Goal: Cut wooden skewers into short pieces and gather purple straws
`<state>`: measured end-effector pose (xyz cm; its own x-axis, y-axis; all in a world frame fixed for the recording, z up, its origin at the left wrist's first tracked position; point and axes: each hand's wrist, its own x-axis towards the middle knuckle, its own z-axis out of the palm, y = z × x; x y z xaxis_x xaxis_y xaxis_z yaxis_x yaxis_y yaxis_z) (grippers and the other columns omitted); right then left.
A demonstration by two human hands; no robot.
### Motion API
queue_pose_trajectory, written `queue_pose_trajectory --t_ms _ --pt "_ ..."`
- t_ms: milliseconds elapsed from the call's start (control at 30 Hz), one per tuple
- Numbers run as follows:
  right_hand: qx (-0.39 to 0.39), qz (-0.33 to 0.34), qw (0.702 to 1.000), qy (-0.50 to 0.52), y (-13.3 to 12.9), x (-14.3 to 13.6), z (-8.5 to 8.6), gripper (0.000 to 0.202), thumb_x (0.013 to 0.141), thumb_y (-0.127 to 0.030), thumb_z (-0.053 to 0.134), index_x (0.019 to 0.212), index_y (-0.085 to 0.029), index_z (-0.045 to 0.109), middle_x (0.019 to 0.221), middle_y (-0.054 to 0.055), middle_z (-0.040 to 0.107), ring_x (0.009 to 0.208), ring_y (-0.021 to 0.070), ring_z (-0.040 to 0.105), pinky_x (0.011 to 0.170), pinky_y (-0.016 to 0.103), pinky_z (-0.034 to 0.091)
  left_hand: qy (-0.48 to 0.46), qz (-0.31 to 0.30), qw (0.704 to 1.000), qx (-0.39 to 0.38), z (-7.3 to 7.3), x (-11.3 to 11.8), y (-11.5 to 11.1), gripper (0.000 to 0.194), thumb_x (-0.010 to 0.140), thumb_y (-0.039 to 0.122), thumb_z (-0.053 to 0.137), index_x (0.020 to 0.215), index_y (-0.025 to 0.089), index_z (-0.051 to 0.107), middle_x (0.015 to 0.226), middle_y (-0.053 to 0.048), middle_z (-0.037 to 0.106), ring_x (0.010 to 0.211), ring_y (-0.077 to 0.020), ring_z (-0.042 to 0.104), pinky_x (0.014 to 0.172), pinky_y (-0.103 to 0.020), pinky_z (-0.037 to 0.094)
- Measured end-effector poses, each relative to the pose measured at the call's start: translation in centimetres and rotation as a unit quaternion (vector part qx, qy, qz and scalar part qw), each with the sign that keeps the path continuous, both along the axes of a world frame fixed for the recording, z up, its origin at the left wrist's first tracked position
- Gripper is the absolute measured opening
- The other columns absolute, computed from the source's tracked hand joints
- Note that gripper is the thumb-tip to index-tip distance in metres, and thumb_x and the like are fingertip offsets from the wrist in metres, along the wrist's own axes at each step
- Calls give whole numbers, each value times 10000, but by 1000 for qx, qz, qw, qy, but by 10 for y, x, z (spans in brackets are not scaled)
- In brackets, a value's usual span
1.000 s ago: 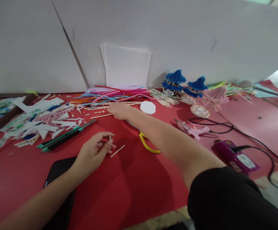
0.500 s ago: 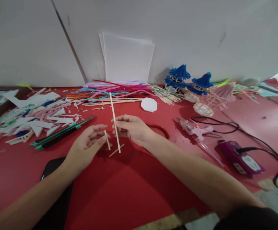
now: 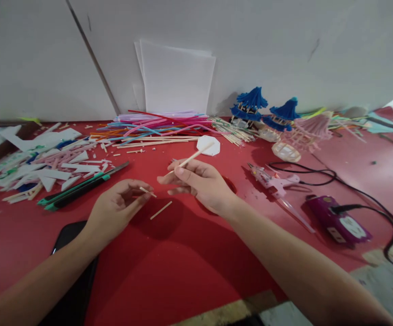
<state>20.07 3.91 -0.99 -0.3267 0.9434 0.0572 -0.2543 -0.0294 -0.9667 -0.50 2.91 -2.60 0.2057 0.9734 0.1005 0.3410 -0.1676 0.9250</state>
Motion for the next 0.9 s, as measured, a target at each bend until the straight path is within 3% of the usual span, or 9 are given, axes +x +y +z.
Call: queue_pose_trajectory --t_ms 67,133,367,600,767,900 --pt "60 -47 995 -62 -1 -5 1 226 863 -397 501 882 -192 595 696 19 670 675 130 637 682 292 527 34 14 999 16 1 1 -1 128 765 278 587 848 182 606 857 -48 680 811 -179 648 730 -310 521" --pt "124 -76 981 -131 -2 -11 3 241 885 -381 468 873 -185 609 626 2 639 624 113 611 684 275 508 59 22 998 24 2 2 -1 120 759 268 590 839 186 622 857 -46 691 797 -180 654 739 -312 522" --pt "162 -45 971 -168 1 -30 -12 244 913 -316 407 952 -172 600 620 -24 592 603 101 580 663 270 481 61 8 998 19 0 2 1 189 732 184 557 918 173 588 877 -43 693 803 -170 663 761 -309 525" --pt "285 -107 912 -276 4 -35 -20 130 845 -227 537 815 -182 655 859 24 655 824 127 590 792 294 461 110 0 993 44 1 3 3 128 718 137 549 817 190 610 867 -11 691 819 -159 656 810 -291 497" --pt "267 -88 917 -283 3 -35 -22 110 827 -189 552 858 -177 657 867 25 679 782 129 618 728 280 494 117 9 992 53 1 4 3 153 710 127 541 836 199 589 840 10 695 788 -148 659 769 -260 502" --pt "208 -104 933 -276 -5 -38 -22 209 787 -273 617 979 -190 628 894 29 694 803 146 650 710 272 524 128 14 990 53 0 4 3 160 694 121 540 826 204 576 799 20 681 740 -140 648 709 -234 498"
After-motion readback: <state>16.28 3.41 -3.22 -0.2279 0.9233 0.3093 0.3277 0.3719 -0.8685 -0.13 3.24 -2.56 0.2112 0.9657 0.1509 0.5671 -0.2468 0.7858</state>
